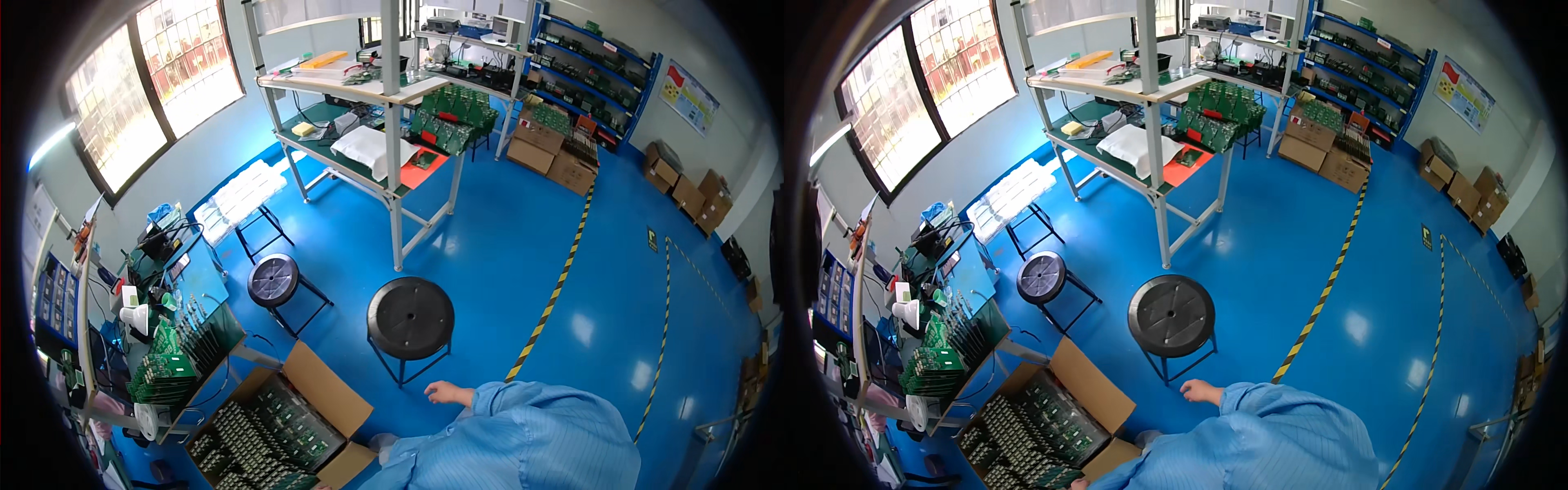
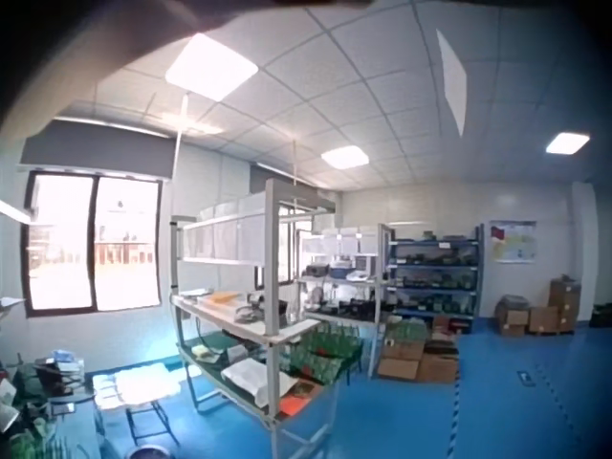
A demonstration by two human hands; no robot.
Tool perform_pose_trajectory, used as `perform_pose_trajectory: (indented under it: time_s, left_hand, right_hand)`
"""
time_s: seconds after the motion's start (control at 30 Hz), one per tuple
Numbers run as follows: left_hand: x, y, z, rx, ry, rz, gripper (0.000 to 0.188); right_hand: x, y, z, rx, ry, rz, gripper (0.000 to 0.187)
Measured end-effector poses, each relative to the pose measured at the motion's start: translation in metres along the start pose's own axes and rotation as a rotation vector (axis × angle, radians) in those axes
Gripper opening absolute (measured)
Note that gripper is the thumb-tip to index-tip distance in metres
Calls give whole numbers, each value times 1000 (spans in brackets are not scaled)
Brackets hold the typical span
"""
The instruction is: The person arranges circuit boards on a workbench, walks across the room to retrieve a rack of circuit boards from a cardboard box, and carries and places the rack onto a stool beside the workbench.
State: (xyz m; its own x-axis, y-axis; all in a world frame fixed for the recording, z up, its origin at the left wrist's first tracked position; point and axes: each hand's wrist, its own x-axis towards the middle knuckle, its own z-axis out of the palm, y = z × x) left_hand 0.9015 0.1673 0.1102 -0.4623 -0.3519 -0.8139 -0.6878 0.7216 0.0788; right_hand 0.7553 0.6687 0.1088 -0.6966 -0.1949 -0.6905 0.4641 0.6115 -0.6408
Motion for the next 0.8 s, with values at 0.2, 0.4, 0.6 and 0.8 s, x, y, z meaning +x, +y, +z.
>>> perform_pose_trajectory:
  time_s: [0.2,0.4,0.6,0.8]
  left_hand:
    - [-26,118,103,140,-160,283,29]
    - [-32,330,137,-71,-30,536,27]
    - [-103,560,97,264,65,827,30]
    - [-113,780,114,678,-175,923,44]
  right_hand:
    - [-103,169,-140,88,273,-19,33]
    - [-215,338,-273,52,500,337,33]
    - [-188,302,-430,139,703,79,32]
    - [-90,198,-595,371,786,-273,26]
